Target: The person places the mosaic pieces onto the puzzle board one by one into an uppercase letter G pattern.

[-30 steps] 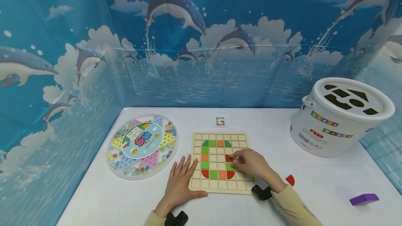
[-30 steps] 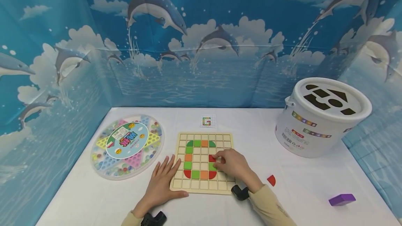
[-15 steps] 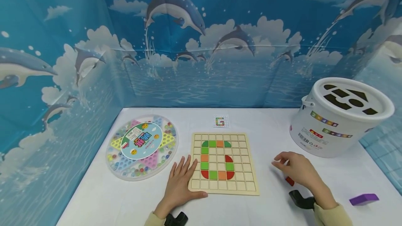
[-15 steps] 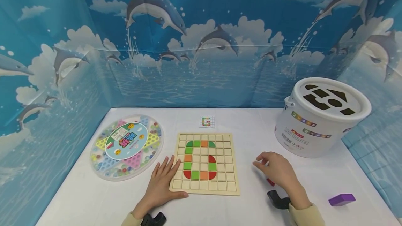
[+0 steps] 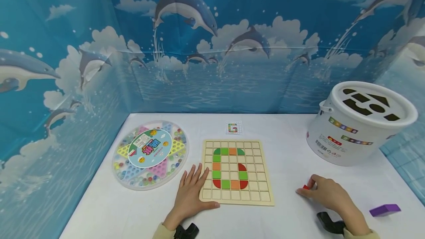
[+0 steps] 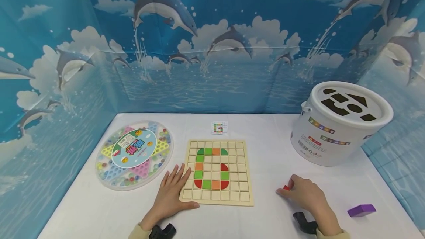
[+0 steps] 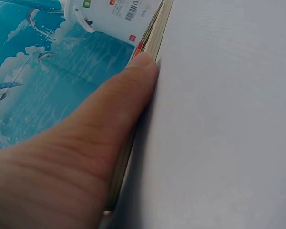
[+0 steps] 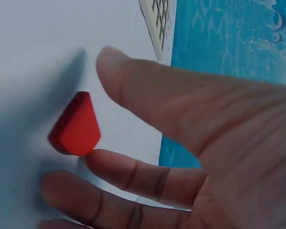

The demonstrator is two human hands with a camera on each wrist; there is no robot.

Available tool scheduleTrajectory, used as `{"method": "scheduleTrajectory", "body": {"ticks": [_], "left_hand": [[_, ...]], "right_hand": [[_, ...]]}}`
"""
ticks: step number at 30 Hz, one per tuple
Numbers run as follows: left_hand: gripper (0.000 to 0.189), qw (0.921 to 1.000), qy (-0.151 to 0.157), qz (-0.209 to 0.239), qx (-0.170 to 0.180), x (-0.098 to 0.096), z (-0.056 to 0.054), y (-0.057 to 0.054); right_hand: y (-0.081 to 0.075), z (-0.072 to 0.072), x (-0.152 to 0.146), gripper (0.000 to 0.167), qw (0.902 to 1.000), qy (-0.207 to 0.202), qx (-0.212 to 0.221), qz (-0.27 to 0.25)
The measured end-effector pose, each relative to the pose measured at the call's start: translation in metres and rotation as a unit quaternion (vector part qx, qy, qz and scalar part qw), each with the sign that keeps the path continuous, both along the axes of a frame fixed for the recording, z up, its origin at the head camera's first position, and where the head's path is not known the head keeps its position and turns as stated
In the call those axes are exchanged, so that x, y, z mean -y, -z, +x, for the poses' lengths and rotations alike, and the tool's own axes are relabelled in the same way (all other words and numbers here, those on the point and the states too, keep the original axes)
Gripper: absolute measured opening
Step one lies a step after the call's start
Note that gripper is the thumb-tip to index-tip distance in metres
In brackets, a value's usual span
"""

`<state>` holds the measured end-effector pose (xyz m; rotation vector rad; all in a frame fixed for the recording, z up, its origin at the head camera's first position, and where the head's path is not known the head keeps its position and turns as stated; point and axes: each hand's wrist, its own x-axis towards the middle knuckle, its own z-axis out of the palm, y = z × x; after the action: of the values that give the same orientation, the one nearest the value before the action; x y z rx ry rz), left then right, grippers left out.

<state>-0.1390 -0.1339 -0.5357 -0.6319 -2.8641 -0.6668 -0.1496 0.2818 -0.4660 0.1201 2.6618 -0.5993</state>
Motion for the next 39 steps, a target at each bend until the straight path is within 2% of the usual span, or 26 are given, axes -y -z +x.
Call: {"method": "scheduleTrajectory", "body": {"ticks": [7, 18, 32, 39], "left_hand": [[0.108, 1.0000, -0.003, -0.005, 0.005, -0.001, 0.000, -0.001], [0.108, 1.0000, 0.000, -0.002, -0.008, -0.001, 0.000, 0.000], [0.108, 0.9998, -0.002, -0.007, 0.019, -0.002, 0.001, -0.001], [0.109, 1.0000, -0.004, -0.005, 0.003, -0.001, 0.001, 0.000]], "right_hand": [[0.005, 0.002, 0.002, 0.043, 0.9994, -0.011, -0.032, 0.001], [0.007, -0.002, 0.007, 0.037, 0.9977, -0.013, -0.067, 0.001], [0.013, -0.004, 0.016, 0.020, 0.9960, -0.016, -0.082, -0.030], [0.014, -0.008, 0.027, 0.011, 0.9879, -0.037, -0.141, -0.054]]}}
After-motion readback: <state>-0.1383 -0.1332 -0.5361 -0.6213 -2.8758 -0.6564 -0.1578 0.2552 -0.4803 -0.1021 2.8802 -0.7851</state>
